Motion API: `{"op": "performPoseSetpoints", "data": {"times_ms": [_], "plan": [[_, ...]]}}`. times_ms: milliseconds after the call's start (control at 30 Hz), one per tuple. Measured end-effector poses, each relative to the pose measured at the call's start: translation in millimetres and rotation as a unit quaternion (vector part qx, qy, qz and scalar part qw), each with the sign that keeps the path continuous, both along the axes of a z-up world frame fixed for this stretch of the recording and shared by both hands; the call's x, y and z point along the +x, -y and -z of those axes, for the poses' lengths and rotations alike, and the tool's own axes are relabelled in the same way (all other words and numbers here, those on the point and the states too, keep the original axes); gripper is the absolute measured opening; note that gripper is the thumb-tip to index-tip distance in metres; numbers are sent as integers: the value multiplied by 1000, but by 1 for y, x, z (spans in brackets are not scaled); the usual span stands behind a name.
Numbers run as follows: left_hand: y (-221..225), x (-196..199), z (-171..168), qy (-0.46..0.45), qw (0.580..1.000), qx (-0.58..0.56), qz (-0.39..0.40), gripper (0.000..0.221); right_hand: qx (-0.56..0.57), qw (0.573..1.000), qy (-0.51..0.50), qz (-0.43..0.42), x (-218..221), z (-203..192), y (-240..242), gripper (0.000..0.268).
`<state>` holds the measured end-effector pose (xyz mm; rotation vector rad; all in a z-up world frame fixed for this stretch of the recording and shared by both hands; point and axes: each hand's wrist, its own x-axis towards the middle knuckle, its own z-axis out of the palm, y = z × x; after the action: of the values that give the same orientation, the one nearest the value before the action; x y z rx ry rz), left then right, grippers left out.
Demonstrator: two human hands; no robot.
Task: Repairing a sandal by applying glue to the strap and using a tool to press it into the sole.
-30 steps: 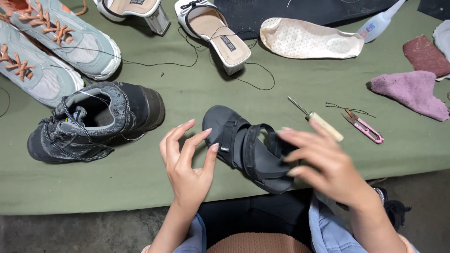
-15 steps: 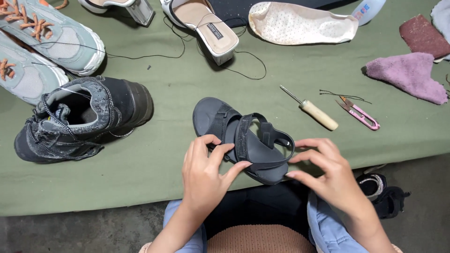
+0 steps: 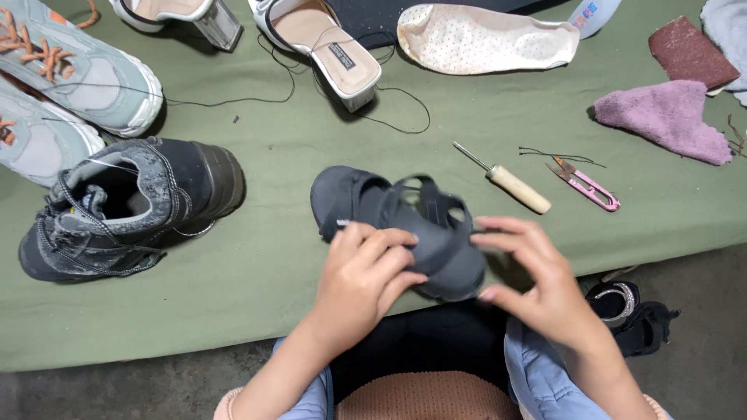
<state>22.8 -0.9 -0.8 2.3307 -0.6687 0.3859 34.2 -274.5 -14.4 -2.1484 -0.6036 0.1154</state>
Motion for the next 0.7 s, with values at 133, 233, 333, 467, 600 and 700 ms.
{"op": "performPoseSetpoints", "data": {"times_ms": [133, 233, 333, 467, 600, 700], "plan": [[-15, 27, -46, -3, 983, -131, -131, 26, 143, 987, 7, 67, 22, -24, -1, 55], [-34, 48, -63, -154, 909, -338, -189, 20, 209, 973, -13, 91, 43, -48, -24, 50], [-52, 65, -29, -223, 773, -569, -167, 16, 229, 968, -58, 85, 69, -52, -54, 41], [-55, 68, 9, -282, 652, -692, -131, 13, 258, 949, -170, 66, 83, -30, -96, 43], [-68, 68, 29, -355, 575, -724, -136, 10, 291, 904, -301, 90, 92, -7, -120, 47], [-73, 67, 39, -377, 562, -723, -138, 11, 277, 894, -333, 112, 94, 4, -128, 44]]}}
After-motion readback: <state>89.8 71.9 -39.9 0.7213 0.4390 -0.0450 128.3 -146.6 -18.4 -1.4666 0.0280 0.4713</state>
